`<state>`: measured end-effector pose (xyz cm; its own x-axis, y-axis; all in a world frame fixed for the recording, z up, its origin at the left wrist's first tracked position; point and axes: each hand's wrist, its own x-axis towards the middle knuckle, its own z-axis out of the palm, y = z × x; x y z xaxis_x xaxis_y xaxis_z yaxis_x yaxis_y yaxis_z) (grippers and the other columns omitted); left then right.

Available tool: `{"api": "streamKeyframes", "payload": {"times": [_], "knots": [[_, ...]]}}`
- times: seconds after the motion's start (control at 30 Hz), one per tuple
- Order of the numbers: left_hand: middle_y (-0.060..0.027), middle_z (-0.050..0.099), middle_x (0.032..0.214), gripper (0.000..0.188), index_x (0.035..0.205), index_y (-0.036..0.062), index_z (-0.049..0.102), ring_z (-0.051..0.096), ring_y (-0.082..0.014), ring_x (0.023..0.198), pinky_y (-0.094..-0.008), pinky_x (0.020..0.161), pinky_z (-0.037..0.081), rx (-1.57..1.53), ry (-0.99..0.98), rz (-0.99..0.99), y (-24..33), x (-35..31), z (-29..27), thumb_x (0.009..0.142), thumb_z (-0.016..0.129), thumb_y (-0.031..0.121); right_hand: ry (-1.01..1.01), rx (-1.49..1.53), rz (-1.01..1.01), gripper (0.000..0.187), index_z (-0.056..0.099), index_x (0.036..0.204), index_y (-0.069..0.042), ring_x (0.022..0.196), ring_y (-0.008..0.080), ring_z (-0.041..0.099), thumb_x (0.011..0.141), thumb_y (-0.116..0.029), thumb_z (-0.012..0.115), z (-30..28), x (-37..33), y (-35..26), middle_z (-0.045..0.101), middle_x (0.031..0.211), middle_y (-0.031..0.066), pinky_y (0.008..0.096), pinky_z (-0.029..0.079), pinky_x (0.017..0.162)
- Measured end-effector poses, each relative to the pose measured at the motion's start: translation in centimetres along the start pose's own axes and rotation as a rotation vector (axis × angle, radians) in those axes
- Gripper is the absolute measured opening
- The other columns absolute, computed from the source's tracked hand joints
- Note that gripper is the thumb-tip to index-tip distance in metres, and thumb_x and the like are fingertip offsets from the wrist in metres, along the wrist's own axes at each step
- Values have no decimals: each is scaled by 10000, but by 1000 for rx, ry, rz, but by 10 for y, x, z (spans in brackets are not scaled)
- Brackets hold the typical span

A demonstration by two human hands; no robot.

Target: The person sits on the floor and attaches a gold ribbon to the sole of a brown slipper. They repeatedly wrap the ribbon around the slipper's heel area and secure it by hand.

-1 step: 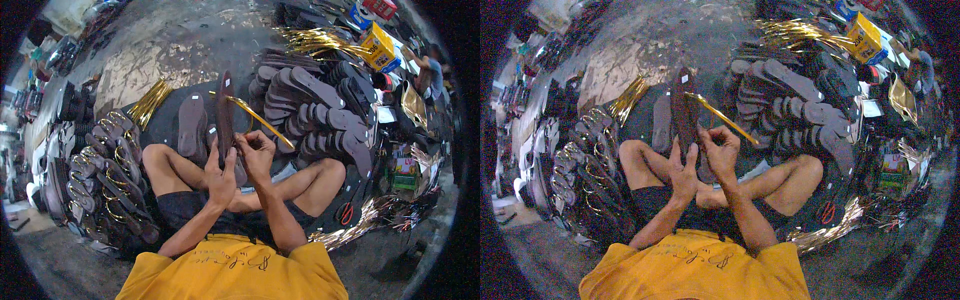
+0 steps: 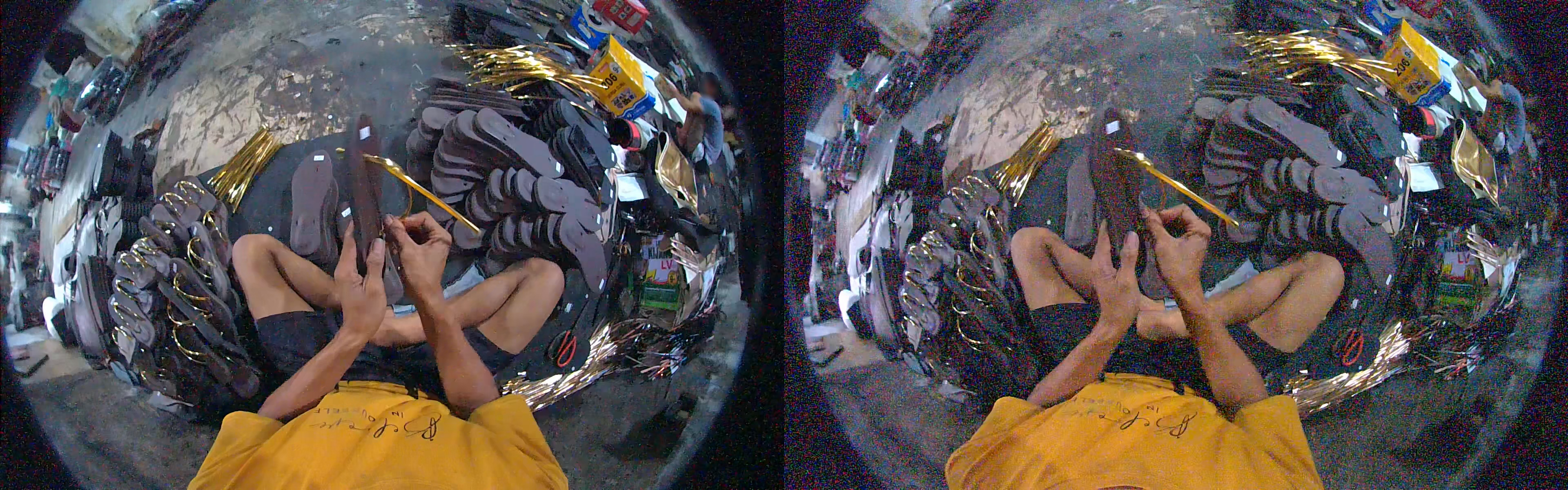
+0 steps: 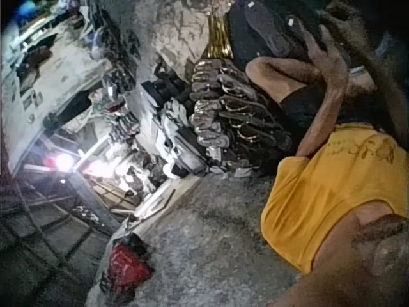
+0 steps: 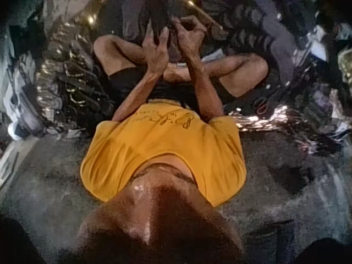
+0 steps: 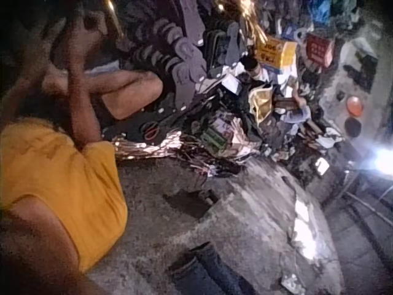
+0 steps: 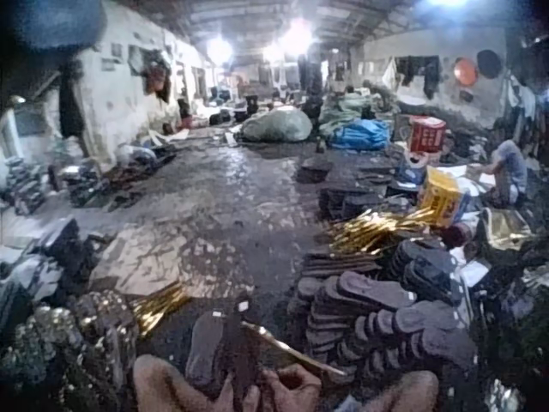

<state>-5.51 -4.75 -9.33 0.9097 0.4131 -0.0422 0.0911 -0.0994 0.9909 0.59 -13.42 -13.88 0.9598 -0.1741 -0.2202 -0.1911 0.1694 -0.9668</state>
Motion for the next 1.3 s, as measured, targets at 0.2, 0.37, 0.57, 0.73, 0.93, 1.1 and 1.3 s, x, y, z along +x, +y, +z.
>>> {"api": "streamKeyframes", "payload": {"times": [0.2,0.37,0.57,0.73,0.93,1.1,1.3], "knots": [[-153,700,1368,479,1546,-44,510,686,-224,1182,-362,1035,540,140,-11,130,-8,25,5,1118,591,156,-166,-7,117,185,768,891,-52,749,97,636,981,-200,832,-4,18,5,760,860,21,278,506,720],[-126,733,1291,372,1461,47,575,750,-215,1064,-389,962,618,-598,-139,-545,11,44,-27,1108,584,166,-179,235,253,229,725,1240,-54,743,79,657,1133,-215,602,-33,10,-7,762,974,-6,238,555,726],[-174,667,1457,558,1544,46,483,719,-299,1212,-484,1023,614,-742,-417,-496,-8,43,-32,1064,626,292,-501,550,518,210,735,1259,-108,692,41,619,1106,-232,662,-36,-6,9,711,898,-67,220,512,597],[-184,687,1419,500,1514,32,516,748,-272,1163,-461,933,658,-708,-459,-424,-4,47,-36,1064,608,231,-360,143,279,257,716,1278,-65,773,123,681,1068,-213,710,-34,-3,4,738,976,1,286,577,702],[-153,709,1376,623,1531,26,536,762,-282,1114,-425,951,638,-68,-393,-216,-15,59,-71,975,756,199,-380,-499,-792,223,773,1173,-64,942,233,749,955,-100,800,-33,-10,-112,773,1105,113,353,596,821],[-70,815,1123,579,1387,126,713,774,-250,848,-385,826,611,326,-94,-123,39,75,-82,864,914,270,-430,-187,-586,191,834,1140,-76,1035,248,747,952,-100,809,-41,18,-93,798,1089,91,353,603,864],[-85,783,1181,379,1279,-21,712,737,-161,1026,-298,906,593,170,122,-20,44,53,-40,939,851,71,-185,-174,-187,201,803,1114,15,827,161,742,949,-90,849,-13,7,-92,779,959,60,292,598,733]]}}
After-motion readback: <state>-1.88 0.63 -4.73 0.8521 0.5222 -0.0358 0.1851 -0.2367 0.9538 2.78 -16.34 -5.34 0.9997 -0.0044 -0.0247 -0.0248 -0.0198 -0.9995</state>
